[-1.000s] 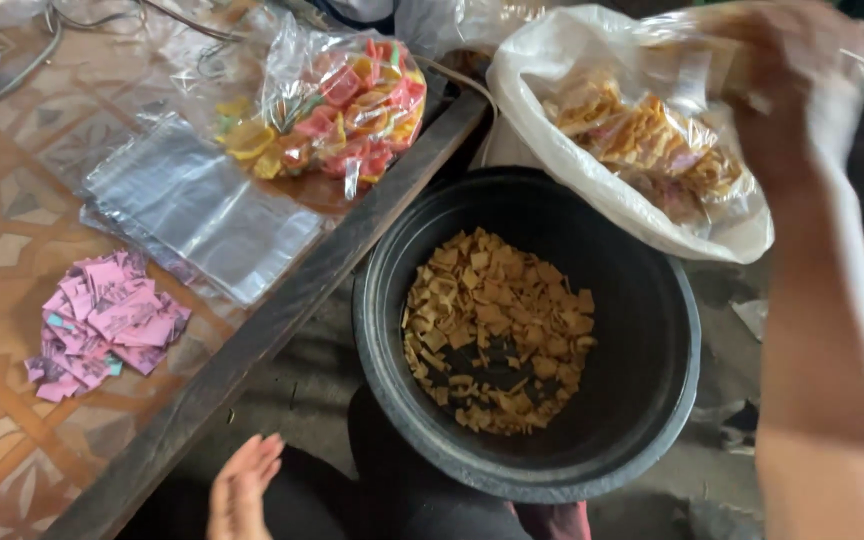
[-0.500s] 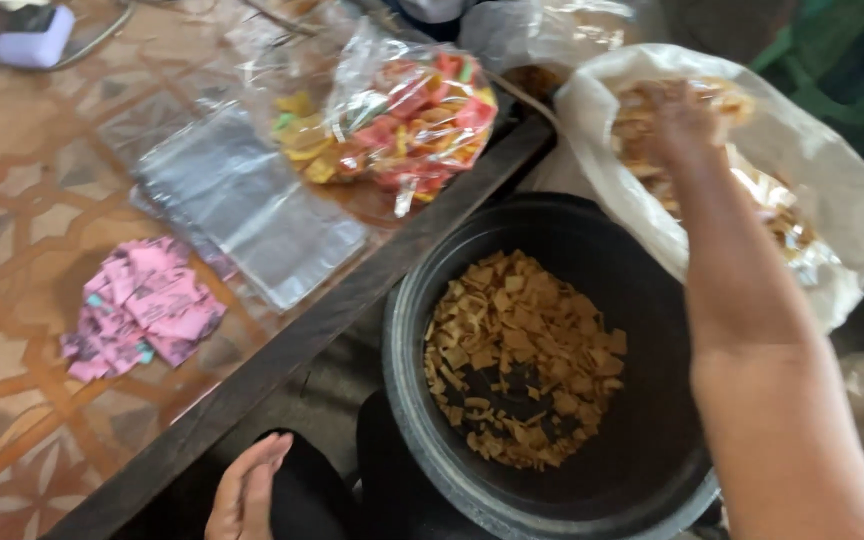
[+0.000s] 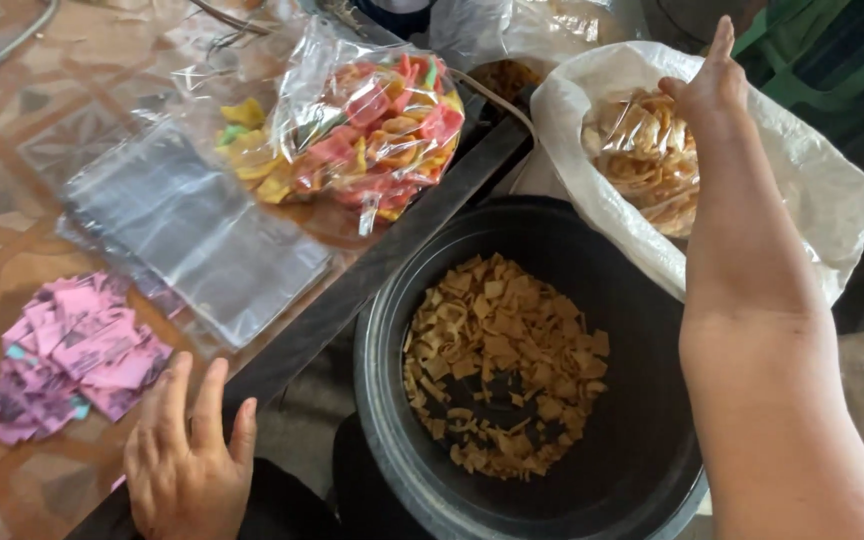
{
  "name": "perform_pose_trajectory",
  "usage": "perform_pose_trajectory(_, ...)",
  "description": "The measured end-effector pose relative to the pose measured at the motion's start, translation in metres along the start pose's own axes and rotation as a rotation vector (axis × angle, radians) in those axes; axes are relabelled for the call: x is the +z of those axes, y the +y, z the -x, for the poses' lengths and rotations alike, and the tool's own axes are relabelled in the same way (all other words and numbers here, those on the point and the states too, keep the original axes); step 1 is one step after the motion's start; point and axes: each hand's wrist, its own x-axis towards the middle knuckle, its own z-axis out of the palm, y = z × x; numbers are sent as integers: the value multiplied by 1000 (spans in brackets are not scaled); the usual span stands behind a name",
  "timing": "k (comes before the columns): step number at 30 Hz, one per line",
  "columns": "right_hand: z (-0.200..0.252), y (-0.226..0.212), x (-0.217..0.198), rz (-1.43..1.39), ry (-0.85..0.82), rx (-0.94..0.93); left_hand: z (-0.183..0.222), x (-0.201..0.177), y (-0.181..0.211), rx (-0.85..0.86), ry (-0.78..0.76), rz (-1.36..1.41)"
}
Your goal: A person is manually filling small plastic bags with snacks from a large container and then sealing them using a heat sealer.
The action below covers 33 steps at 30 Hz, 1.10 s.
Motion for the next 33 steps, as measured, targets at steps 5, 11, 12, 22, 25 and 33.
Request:
perform_pose_trajectory(5,-40,12,19,127,-92,-31,-5,14,5,-24,-51,-78)
perform_pose_trajectory(11,-123,58,62,52,-112,91,-3,21,5,-27,-84,-94)
perform_pose_trajectory(12,-135,61,59,-49,-62,107,-4,23,5,-31,-97,-120)
perform_pose_trajectory(22,68,-34,-81,-493,-291,-281,6,53,-7,81,45,122)
perform_pose_trajectory(25,107,-36,-68,-68,-545,-411,11,63,-10,131,104,214)
perform_pose_trajectory(33,-6,104,41,104,-431,-11,-1,41,-1,72,39,44)
